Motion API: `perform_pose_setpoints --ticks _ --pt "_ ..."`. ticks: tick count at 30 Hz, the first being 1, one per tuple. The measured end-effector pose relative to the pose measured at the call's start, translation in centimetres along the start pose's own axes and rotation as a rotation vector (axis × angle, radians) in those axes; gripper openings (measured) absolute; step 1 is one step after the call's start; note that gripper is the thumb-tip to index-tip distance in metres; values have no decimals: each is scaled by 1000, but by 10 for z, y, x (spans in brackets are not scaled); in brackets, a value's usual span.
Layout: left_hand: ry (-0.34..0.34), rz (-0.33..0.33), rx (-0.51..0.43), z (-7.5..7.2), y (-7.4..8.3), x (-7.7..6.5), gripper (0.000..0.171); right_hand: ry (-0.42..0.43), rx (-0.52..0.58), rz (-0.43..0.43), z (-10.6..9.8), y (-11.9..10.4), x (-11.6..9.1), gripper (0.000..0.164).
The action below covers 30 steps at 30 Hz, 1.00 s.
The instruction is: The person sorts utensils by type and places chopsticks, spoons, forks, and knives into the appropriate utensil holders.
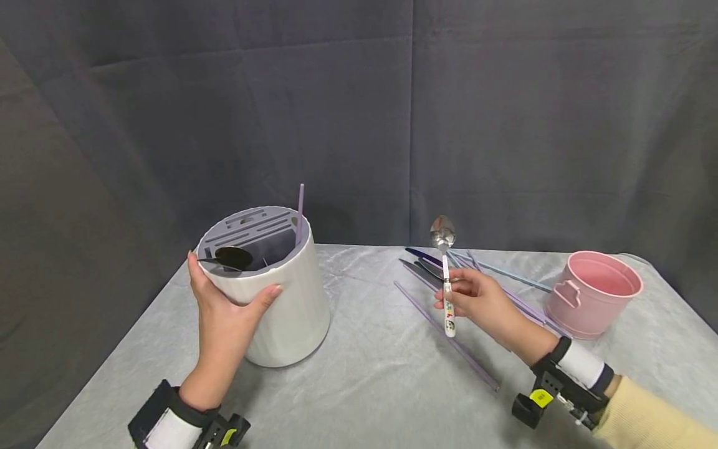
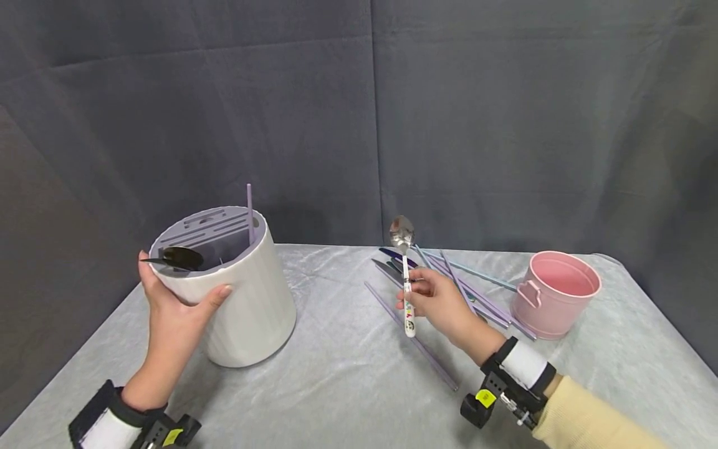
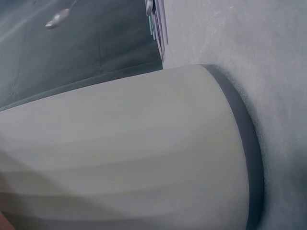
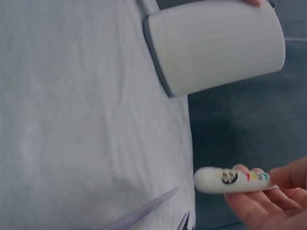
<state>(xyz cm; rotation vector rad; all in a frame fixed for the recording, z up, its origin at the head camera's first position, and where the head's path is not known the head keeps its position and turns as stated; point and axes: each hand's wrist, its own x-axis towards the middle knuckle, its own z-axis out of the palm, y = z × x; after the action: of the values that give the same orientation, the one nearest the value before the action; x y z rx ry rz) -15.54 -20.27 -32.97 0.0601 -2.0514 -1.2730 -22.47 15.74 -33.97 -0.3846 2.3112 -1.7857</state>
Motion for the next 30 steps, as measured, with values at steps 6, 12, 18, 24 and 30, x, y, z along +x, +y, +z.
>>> perform_pose_setpoints --ticks 6,12,18,24,30 --pt "15 27 -5 0 -3 0 126 11 15 -42 10 -16 -7 30" --pt "22 56 -11 2 -5 1 126 6 97 -126 26 -38 -14 22" --pt "24 63 -3 1 -5 1 126 -43 146 -267 47 -63 -13 16" --pt "24 64 -6 2 -5 1 126 -85 231 -392 71 -91 -7 11" --pt "32 73 -3 3 -4 1 126 -114 241 -525 98 -122 -2 14"
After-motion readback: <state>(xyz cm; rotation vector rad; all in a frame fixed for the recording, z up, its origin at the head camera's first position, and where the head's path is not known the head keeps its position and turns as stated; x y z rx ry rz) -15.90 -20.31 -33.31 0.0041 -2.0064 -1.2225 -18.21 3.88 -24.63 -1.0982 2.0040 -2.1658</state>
